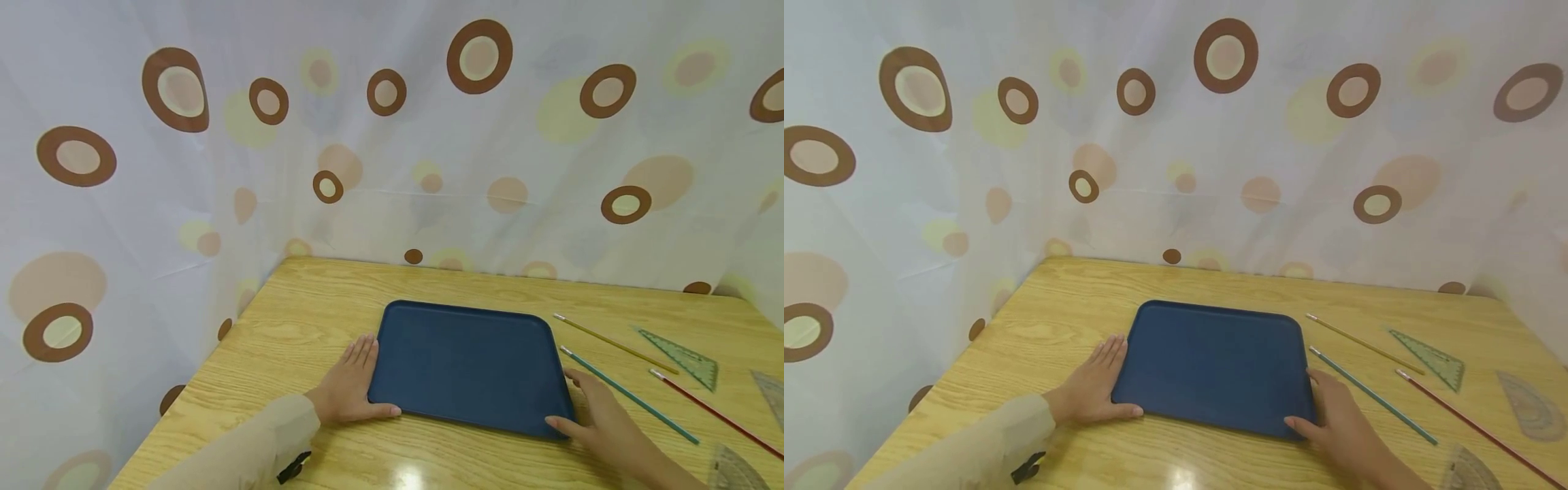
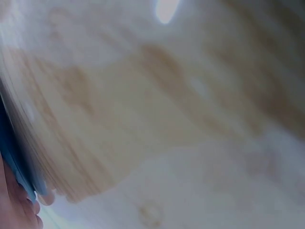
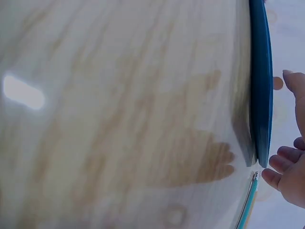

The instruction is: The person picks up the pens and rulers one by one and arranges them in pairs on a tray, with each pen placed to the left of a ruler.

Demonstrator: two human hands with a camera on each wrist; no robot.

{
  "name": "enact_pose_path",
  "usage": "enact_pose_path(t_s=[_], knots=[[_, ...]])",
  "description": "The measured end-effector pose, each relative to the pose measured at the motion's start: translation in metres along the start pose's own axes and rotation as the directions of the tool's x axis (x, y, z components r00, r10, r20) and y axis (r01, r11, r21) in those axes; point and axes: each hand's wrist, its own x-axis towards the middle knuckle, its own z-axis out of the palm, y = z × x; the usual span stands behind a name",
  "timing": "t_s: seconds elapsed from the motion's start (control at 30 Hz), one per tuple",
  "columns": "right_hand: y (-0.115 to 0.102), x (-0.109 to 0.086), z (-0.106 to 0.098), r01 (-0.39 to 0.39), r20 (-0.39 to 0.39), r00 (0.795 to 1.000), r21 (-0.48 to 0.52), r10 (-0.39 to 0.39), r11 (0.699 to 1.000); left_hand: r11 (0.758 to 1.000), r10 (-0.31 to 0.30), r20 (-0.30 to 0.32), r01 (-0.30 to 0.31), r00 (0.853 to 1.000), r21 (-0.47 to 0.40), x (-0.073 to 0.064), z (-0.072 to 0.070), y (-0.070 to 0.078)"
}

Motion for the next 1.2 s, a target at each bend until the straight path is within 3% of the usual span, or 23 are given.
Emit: enact_pose_path(t_s=[0.27, 0.63, 1.2], knots=[[0.000, 0.003, -0.012, -0.043, -0.079, 0.996, 0.064, 0.048, 0.997, 1.000, 0.001, 0.000, -0.001, 1.000, 0.001, 0.001, 0.000, 0.000], [0.012, 0.005, -0.017, 0.034, -0.263, 0.965, 0.062, -0.017, 0.997, 1.000, 0.001, 0.002, -0.001, 1.000, -0.002, 0.002, 0.001, -0.001], [0.040, 0.005, -0.027, 0.002, -0.229, 0.973, 0.100, 0.021, 0.995, 1.000, -0.008, 0.013, 0.008, 1.000, -0.003, 0.001, 0.001, 0.000]])
